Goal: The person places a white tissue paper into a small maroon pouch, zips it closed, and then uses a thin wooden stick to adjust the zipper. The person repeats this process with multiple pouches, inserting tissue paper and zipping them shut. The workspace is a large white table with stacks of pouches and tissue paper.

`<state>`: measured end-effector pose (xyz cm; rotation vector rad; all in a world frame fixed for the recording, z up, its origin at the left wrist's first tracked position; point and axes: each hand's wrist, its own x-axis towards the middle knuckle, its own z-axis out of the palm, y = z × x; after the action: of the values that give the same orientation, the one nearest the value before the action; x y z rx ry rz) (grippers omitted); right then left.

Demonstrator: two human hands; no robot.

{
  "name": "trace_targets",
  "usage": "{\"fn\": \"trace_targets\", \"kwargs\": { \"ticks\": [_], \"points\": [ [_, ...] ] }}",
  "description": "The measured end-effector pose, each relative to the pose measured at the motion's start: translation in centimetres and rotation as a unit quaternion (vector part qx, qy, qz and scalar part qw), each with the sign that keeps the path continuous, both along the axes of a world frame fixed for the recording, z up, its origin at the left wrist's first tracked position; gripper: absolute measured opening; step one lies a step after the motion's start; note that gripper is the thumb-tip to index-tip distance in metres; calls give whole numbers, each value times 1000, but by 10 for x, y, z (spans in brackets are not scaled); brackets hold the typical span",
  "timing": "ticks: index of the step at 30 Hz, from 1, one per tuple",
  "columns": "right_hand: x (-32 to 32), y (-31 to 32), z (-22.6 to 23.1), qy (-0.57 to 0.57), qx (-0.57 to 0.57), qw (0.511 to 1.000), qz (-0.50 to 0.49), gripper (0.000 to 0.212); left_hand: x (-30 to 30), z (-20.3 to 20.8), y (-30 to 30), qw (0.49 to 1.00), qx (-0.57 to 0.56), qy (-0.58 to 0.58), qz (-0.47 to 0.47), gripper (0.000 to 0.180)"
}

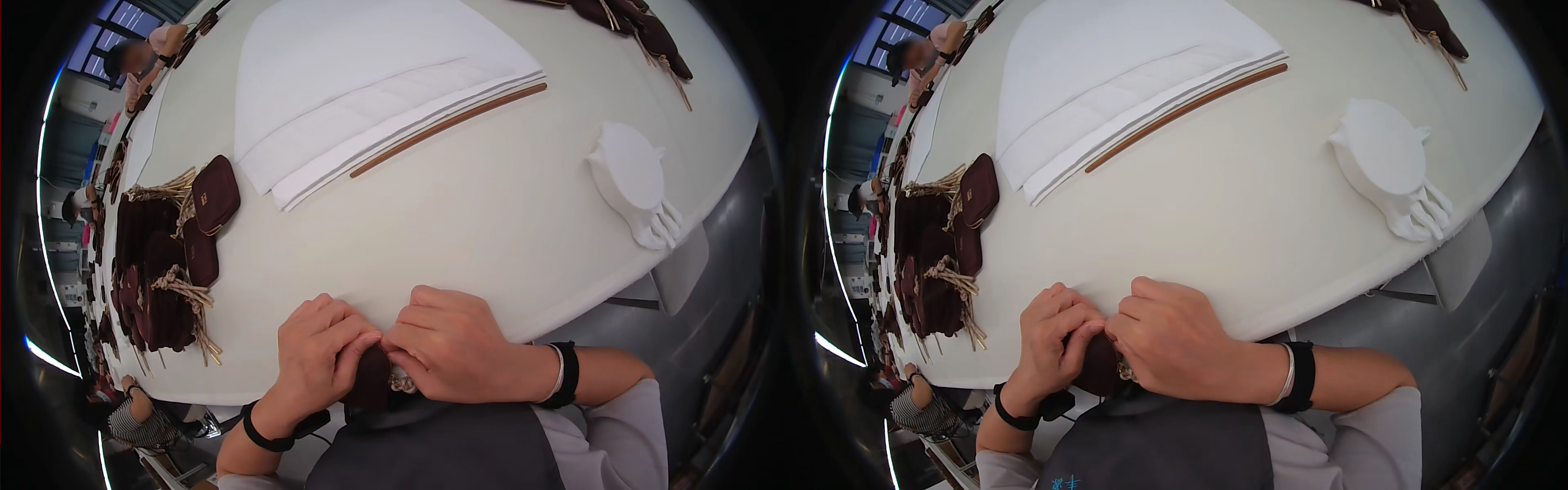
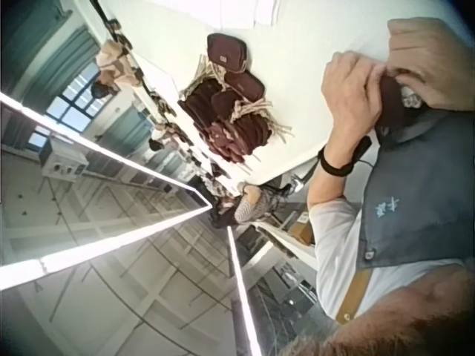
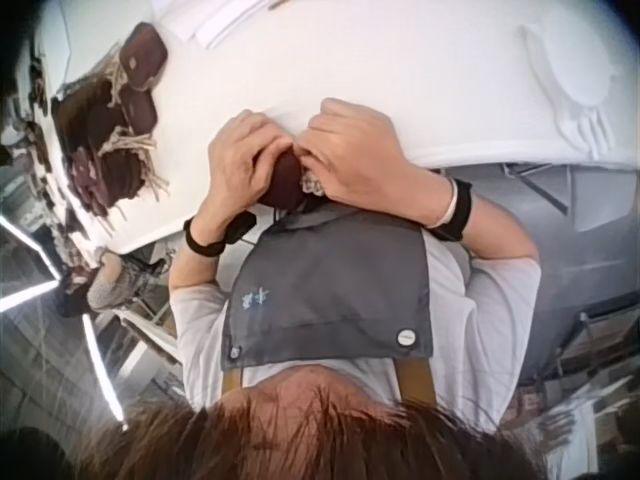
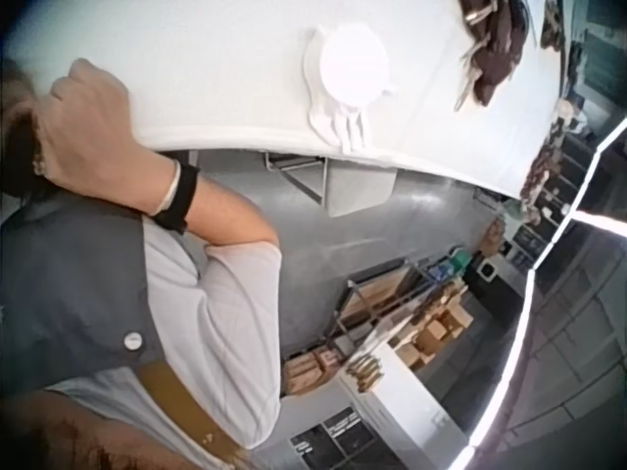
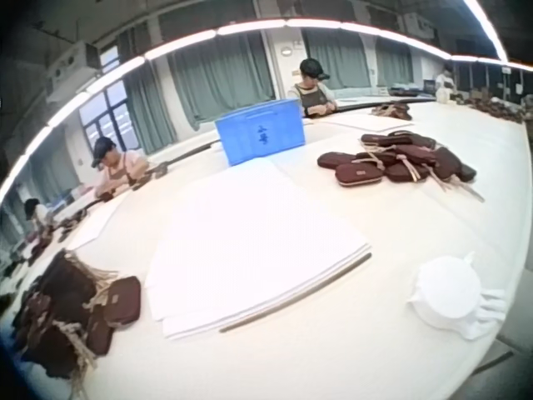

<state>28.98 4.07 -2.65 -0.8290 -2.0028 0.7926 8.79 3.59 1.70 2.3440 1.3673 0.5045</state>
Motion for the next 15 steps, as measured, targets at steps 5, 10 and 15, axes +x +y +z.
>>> {"fn": "trace_targets", "kwargs": {
  "ticks": [5, 10, 15],
  "points": [
    [-2, 2, -3, -22, 22, 999, -9, 14, 0, -3, 0, 1000, 1, -25, 9, 7],
    [1, -3, -5, -6, 7, 1000, 9, 13, 0, -3, -2, 999, 4, -30, 11, 6],
    [21, -21, 1, -47, 18, 997, 57, 16, 1, -1, -1, 1000, -8, -10, 4, 6]
  ]
}}
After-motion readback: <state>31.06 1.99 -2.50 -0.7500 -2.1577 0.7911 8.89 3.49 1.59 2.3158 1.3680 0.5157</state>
